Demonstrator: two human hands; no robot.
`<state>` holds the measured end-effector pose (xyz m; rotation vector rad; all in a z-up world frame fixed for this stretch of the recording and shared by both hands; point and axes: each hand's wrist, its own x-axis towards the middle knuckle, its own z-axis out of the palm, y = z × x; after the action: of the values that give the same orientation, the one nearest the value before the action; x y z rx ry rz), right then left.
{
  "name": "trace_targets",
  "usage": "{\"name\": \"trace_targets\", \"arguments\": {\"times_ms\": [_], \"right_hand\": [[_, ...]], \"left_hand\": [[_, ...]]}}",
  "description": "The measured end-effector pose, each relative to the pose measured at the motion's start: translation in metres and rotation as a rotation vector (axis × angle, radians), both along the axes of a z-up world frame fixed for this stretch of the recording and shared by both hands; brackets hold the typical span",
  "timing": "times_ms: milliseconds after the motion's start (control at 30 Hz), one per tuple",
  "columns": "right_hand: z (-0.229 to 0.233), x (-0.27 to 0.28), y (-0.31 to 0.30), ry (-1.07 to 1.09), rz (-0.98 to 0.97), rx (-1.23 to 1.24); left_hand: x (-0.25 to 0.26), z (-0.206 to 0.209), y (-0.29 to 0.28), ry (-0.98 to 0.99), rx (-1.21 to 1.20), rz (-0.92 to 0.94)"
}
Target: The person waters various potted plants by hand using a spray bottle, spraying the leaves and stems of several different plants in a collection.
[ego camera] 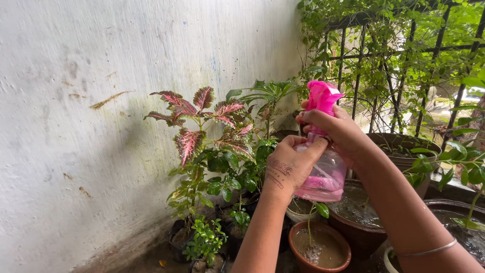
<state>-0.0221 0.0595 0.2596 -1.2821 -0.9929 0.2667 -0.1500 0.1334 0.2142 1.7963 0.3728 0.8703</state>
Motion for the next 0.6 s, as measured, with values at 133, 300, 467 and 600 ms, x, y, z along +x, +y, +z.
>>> {"name": "trace_targets", "arguments": {"times_ms": [133, 300, 467, 600], "right_hand": [[0.000, 0.004, -0.007, 0.021, 0.042, -0.001], [-0.003, 0.019, -0.015, 0.112, 0.084, 0.002], [-0.004, 0.020, -0.017, 0.148, 0.213, 0.035], [-0.008, 0.023, -0.007, 0.158, 0.308, 0.039]], "left_hand": [[0.011, 0.000, -0.002, 0.030, 0.022, 0.004], [0.025, 0.000, -0.015, 0.112, 0.139, 0.088], [0.018, 0.004, -0.024, 0.123, 0.128, 0.112], [0.009, 0.010, -0.027, 0.199, 0.157, 0.165]]}}
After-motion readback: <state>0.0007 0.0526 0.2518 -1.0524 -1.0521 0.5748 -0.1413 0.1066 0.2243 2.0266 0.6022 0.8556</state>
